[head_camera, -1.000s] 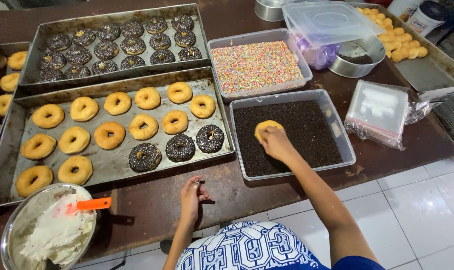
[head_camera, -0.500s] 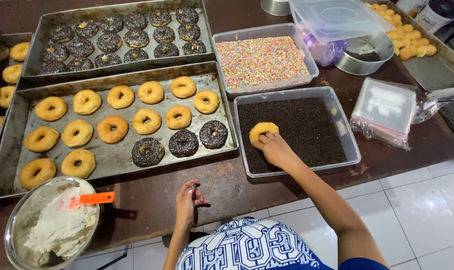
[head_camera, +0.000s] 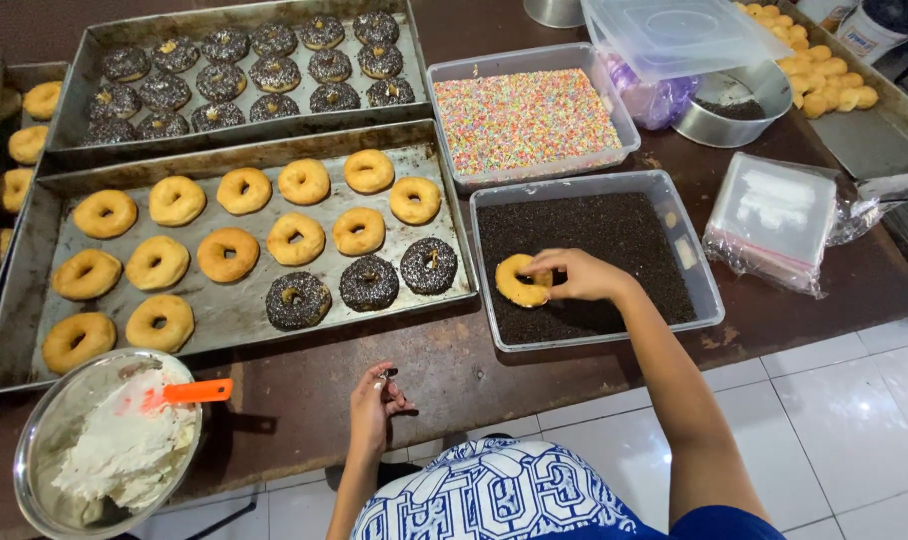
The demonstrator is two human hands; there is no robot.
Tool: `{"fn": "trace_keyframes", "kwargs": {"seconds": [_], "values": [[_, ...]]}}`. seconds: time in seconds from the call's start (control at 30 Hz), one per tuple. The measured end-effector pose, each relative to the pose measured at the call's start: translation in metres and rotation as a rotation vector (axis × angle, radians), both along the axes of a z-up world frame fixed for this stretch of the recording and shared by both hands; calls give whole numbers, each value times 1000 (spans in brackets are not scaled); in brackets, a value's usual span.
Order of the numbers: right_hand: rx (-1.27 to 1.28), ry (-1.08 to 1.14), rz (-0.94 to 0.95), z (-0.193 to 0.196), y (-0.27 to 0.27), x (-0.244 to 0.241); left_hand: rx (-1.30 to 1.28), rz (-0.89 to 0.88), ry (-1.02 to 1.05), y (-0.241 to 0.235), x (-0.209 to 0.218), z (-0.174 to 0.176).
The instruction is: Applying frosting and chocolate sprinkles to plain donuts at a bakery station.
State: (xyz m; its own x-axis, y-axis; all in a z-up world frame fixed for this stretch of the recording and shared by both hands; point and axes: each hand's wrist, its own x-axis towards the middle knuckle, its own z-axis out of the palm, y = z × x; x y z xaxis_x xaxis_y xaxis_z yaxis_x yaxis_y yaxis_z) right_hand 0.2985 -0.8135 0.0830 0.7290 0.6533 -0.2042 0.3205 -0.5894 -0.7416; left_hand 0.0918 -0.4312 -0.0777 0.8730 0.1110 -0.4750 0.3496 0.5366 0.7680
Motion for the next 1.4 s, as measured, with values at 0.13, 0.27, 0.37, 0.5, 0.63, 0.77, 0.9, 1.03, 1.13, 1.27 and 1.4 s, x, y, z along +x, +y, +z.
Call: {"fn": "trace_keyframes", "kwargs": {"seconds": [0.13,0.27,0.37,0.5,0.63,0.77,0.9,1.03,1.13,1.27,1.4], "values": [[-127,-309,101,-11,14,-21,-10,12,9,2,-9,-6],[-243,-444,70,-15,15,-23,2,-2,6,-1,-3,-2],[-342,-467,-1,-19,20,-31,18,-11,4,-3,-4,3],[-649,-526,-88,-24,32,-60,27,-23,-7,-8,-4,4],[-666,-570,-32,-23,35,-59,23,-36,-1,-12,-4,3],[-265,-148,-241,-28,9,-29,6,-44,-8,-15,-5,3],[346,485,-531,-46,-16,18,-4,-37,-1,-15,-6,0],[702,788,-820,-79,-38,37,-18,-26,-24,-12,-8,-2],[908,887,-1015,-65,-37,36,-14,-16,-1,-9,-7,-7],[1087,885,-865,-56,-39,20,-11,-14,11,-6,-16,-3],[1028,674,-715,-67,-40,20,7,-14,2,-6,-14,4]]}}
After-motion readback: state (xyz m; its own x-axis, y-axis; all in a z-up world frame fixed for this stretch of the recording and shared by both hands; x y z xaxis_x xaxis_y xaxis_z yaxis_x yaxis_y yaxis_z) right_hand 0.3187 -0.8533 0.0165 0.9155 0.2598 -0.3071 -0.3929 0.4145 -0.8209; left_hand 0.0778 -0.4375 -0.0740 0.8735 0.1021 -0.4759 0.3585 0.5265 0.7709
